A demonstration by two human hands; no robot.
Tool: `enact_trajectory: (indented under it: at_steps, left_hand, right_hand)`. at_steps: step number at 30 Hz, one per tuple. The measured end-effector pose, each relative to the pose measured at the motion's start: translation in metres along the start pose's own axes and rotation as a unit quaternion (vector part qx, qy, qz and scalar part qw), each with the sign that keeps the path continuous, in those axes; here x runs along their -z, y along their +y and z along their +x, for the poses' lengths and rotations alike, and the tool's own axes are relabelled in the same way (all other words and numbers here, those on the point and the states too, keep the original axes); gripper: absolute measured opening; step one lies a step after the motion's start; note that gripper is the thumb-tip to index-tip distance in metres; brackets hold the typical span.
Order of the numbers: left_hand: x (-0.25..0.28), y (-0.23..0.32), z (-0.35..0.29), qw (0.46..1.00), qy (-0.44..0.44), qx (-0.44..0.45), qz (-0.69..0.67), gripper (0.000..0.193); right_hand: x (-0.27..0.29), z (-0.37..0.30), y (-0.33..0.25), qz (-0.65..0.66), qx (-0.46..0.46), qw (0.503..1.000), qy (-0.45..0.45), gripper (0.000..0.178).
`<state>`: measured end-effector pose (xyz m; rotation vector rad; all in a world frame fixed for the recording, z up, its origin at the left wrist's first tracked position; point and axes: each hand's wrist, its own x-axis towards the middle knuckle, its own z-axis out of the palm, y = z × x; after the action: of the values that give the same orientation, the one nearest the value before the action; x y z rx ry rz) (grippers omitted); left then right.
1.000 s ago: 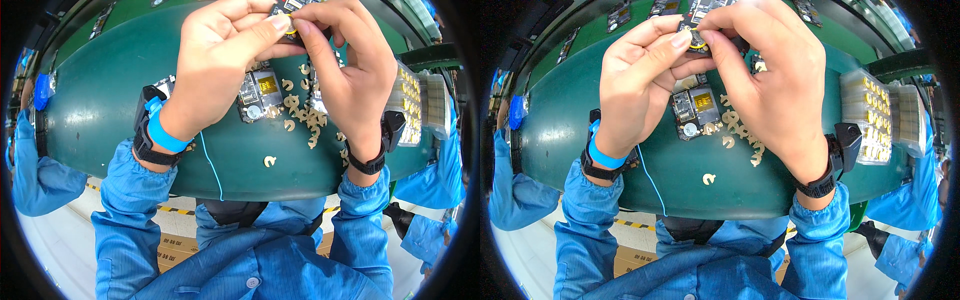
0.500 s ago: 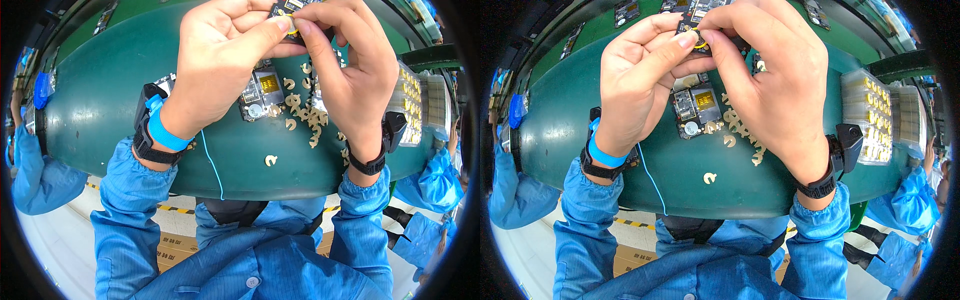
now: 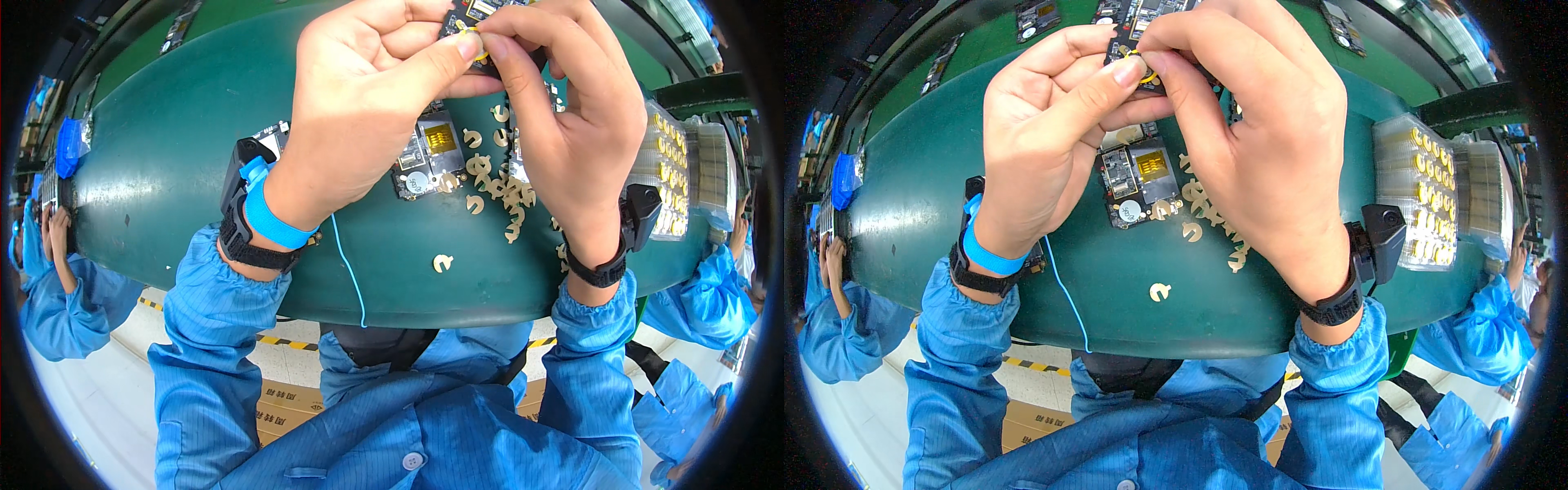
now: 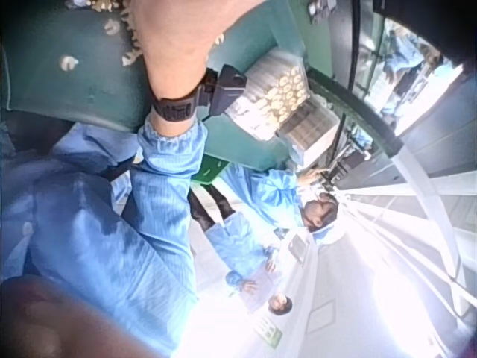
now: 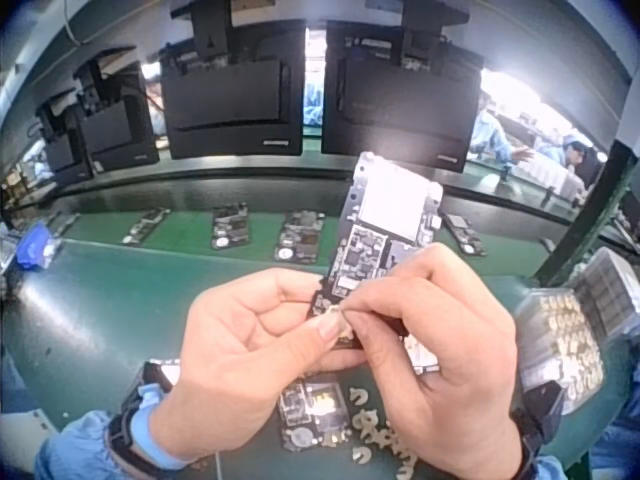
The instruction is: Assembling internal components of mobile devices on a production line.
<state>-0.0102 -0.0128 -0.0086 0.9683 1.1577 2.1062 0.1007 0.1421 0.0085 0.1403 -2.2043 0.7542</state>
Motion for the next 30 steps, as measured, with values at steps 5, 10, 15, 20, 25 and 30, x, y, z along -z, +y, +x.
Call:
enact_trajectory:
  at_steps: [5,10,15,20,25,30]
  left_hand:
    - [-0.0020,0.0004,0.0000,1.000,0.007,0.010,0.012,0.025]
    - [-0.0054,0.0011,-0.0010,1.000,0.014,0.015,0.006,0.026]
    - [-0.0042,0.0000,-0.0015,1.000,0.012,0.013,0.008,0.027]
    - [-0.0068,0.0026,-0.0016,1.000,0.016,0.017,0.016,0.026]
    - [-0.0045,0.0002,0.0004,1.000,0.004,0.010,0.011,0.026]
    - [-0.0006,-0.0004,0.0017,1.000,0.005,0.007,0.016,0.027]
  right_hand:
    - [-0.0011,-0.0001,-0.0004,0.000,0.000,1.000,0.002,0.032]
    - [-0.0025,-0.0005,-0.0003,0.000,0.000,1.000,0.006,0.033]
    - [-0.0037,-0.0004,-0.0006,0.005,-0.001,1.000,0.010,0.034]
    - [-0.0046,-0.0006,-0.0002,0.008,-0.002,1.000,0.014,0.035]
    - [-0.0046,-0.0010,0.0009,0.015,-0.004,1.000,0.024,0.036]
    - [-0.0064,0.0004,0.0005,0.059,-0.023,0.997,0.053,0.037]
